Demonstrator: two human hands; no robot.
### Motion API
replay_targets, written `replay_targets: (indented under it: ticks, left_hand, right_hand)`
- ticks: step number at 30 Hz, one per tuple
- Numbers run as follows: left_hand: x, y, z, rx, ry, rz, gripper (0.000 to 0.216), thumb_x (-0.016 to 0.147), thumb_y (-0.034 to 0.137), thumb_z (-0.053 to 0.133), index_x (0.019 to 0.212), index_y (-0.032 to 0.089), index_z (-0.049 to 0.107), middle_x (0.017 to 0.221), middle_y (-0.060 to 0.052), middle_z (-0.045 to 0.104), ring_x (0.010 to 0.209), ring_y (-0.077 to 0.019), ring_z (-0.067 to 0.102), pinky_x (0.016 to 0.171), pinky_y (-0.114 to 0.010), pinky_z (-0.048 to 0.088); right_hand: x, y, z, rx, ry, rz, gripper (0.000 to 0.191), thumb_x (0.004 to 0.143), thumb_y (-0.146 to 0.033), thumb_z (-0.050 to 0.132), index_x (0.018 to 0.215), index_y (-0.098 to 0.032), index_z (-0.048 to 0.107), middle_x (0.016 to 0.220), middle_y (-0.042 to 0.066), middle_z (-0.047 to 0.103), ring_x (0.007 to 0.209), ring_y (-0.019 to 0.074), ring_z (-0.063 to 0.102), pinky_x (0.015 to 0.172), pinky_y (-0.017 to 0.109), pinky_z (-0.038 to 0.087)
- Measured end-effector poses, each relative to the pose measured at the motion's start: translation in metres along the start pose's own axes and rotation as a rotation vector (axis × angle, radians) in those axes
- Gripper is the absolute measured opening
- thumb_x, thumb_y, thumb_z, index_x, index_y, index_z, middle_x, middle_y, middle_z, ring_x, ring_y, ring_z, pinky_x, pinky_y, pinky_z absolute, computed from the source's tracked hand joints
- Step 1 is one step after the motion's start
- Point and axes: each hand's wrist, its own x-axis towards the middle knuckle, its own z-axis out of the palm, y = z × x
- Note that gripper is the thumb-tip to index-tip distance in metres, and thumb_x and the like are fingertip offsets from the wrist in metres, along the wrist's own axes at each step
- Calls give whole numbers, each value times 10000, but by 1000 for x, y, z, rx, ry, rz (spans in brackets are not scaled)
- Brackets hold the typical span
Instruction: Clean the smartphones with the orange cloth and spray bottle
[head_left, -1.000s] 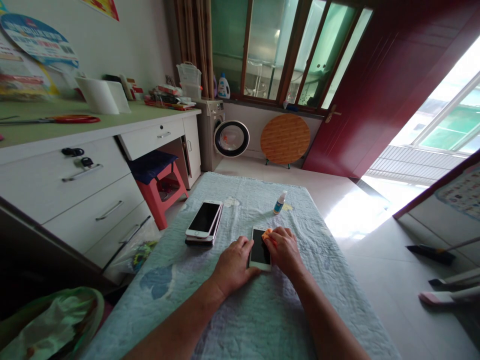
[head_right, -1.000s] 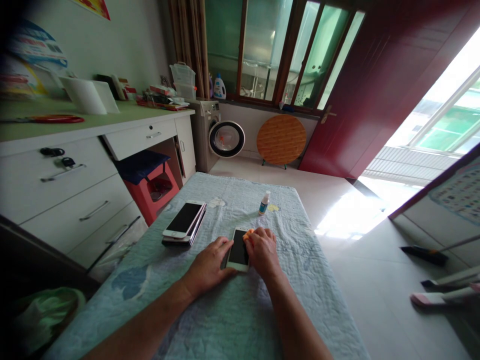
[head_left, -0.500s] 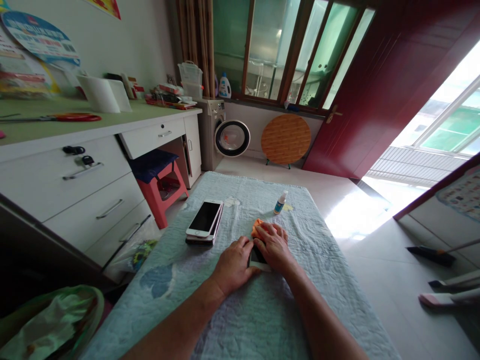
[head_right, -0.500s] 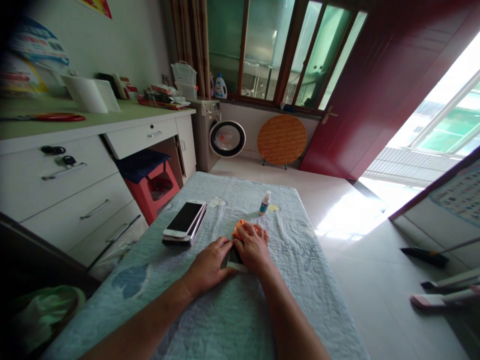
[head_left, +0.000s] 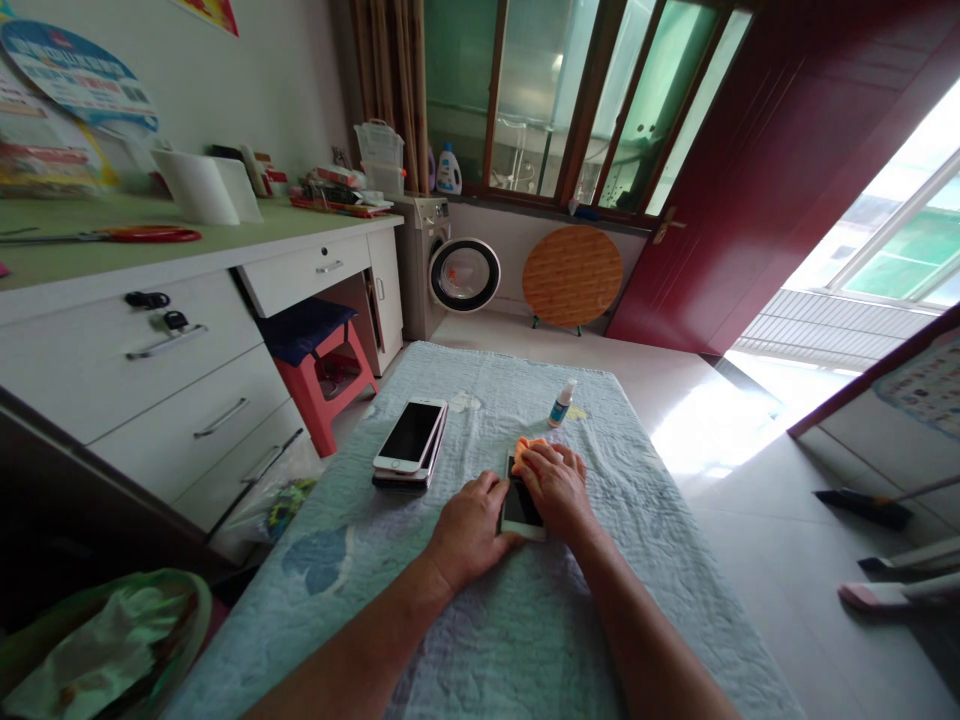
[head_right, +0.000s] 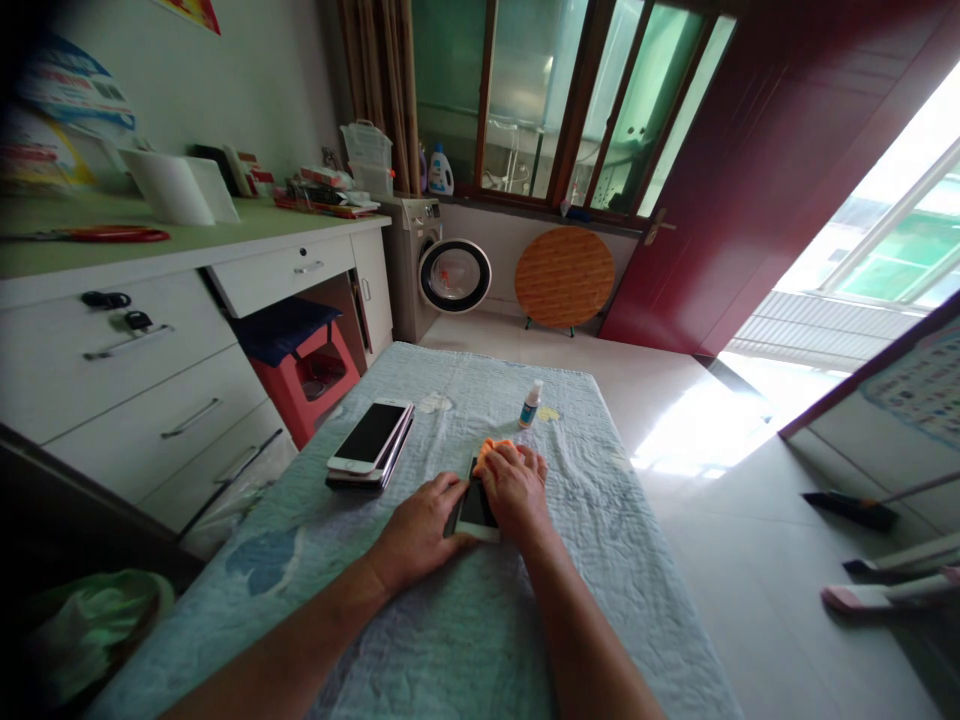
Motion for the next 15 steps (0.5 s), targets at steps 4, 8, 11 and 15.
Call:
replay_targets:
  ticks: [4, 8, 11, 15]
  left_hand:
    - [-1, 1, -1, 14, -9, -9, 580, 724, 388, 715, 1239, 189, 535, 1250, -105, 544, 1141, -280, 544, 1003, -355, 427]
    - [0, 1, -1, 11, -12, -15, 576, 728, 389, 709, 1241, 198, 532, 1256, -101, 545, 1149, -277, 543, 1009, -353, 423]
    - [-1, 0, -1, 4, -9, -13, 581, 725, 396, 715, 1242, 204, 533, 1255, -98, 544, 1146, -278, 544, 1005, -352, 425]
    - [-1, 0, -1, -10, -4, -5, 601, 718, 398, 724, 1248, 191, 530, 1236, -101, 547, 1135, -279, 547, 993, -349, 429]
  right_hand:
    - [-1, 8, -1, -5, 29, 64, 204, 924, -317, 515, 1001, -294, 702, 1144, 11, 648, 1123, 247, 450, 967, 410, 275]
    - [-1, 10, 0, 1, 46, 78, 190, 910, -292, 528, 984, -265, 702, 1107, 30, 646, 1068, 239, 468, 924, 386, 304]
    - [-1, 9, 1, -12, 49, 57, 175, 895, -314, 551, 962, -250, 700, 1088, 48, 631, 1052, 244, 469, 901, 379, 320]
    - [-2, 8, -2, -25, 27, 33, 156, 882, -329, 577, 902, -238, 702, 1035, 60, 620, 1005, 245, 478, 866, 370, 338]
